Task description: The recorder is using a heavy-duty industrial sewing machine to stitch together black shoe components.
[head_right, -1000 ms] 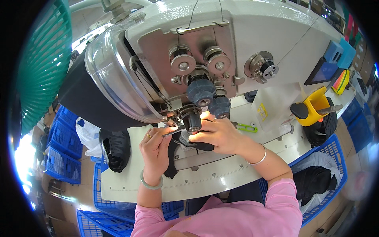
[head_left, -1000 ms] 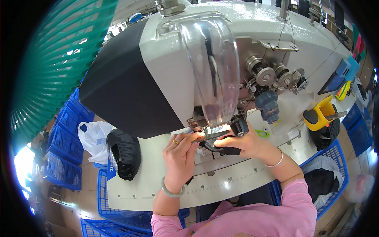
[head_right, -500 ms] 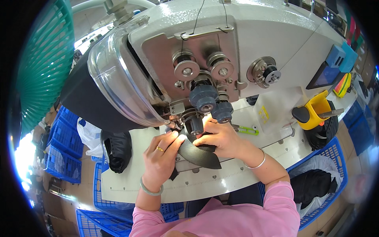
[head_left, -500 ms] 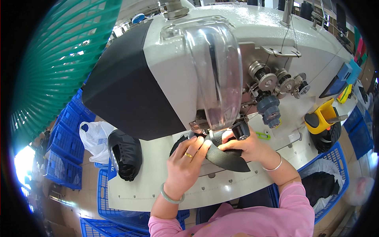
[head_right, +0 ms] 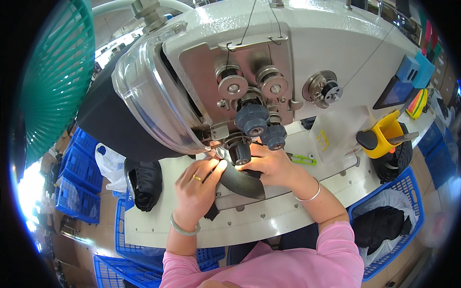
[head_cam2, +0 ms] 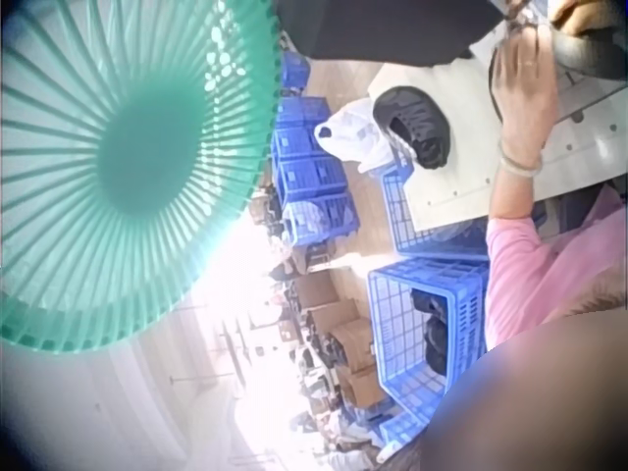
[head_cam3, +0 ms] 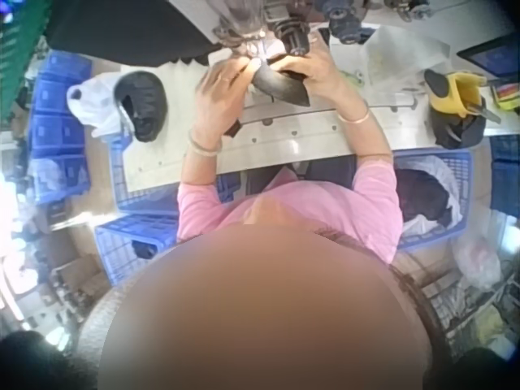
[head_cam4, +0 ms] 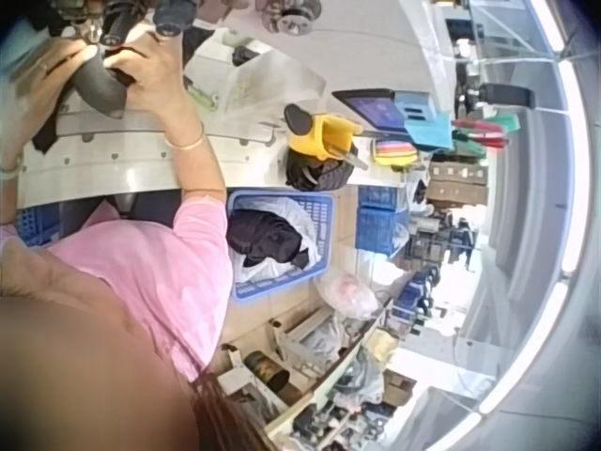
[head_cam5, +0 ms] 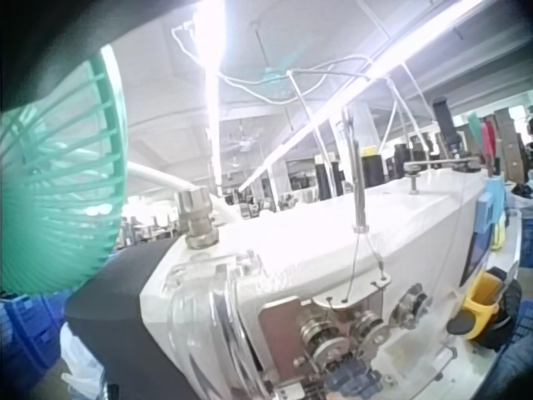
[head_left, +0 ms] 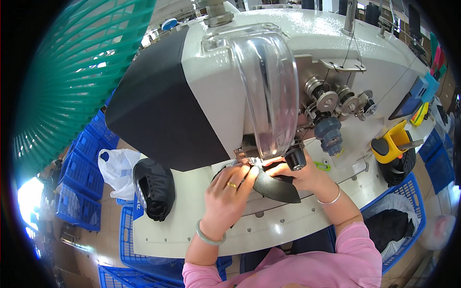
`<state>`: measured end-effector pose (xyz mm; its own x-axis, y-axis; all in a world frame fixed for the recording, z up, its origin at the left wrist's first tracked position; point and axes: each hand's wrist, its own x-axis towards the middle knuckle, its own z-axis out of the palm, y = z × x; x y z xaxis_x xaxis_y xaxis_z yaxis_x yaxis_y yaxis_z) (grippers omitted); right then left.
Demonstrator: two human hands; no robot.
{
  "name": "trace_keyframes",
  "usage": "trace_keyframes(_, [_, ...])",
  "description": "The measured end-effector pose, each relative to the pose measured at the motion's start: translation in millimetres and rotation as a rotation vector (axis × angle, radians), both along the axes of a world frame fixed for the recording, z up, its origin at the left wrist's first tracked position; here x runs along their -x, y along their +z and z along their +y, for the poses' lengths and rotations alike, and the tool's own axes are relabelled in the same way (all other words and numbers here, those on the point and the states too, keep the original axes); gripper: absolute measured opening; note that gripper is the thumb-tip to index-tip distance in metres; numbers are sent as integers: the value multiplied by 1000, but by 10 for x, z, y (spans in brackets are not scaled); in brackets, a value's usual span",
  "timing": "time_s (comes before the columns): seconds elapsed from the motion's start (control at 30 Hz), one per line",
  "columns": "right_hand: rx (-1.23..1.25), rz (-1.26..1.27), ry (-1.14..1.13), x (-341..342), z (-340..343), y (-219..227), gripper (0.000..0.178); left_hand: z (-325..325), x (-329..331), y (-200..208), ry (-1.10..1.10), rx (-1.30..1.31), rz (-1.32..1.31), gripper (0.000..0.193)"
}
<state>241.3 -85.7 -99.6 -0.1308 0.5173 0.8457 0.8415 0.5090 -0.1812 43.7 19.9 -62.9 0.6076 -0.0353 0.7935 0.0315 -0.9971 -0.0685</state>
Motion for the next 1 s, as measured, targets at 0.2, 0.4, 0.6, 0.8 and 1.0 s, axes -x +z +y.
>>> trace_keyframes(0.2, [29, -51, -36, 17, -46, 33, 42, 51, -24, 13, -89, 210, -23, 28])
trace_keyframes(0.4, [37, -279, -174, 163, -164, 222, 32, 10, -20, -45, -18, 378, -84, 28])
trace_keyframes(0.6, [76, -114, -173, 185, -166, 119, 30, -130, 7, -79, 69, 207, -56, 32])
trace_keyframes(0.8, [-20, -236, -169, 178, -153, 179, 32, -148, 15, -70, 95, 180, -21, 38])
trace_keyframes(1.0, [-40, -265, -194, 210, -152, 184, 32, -140, 31, -25, 119, 170, 31, 40])
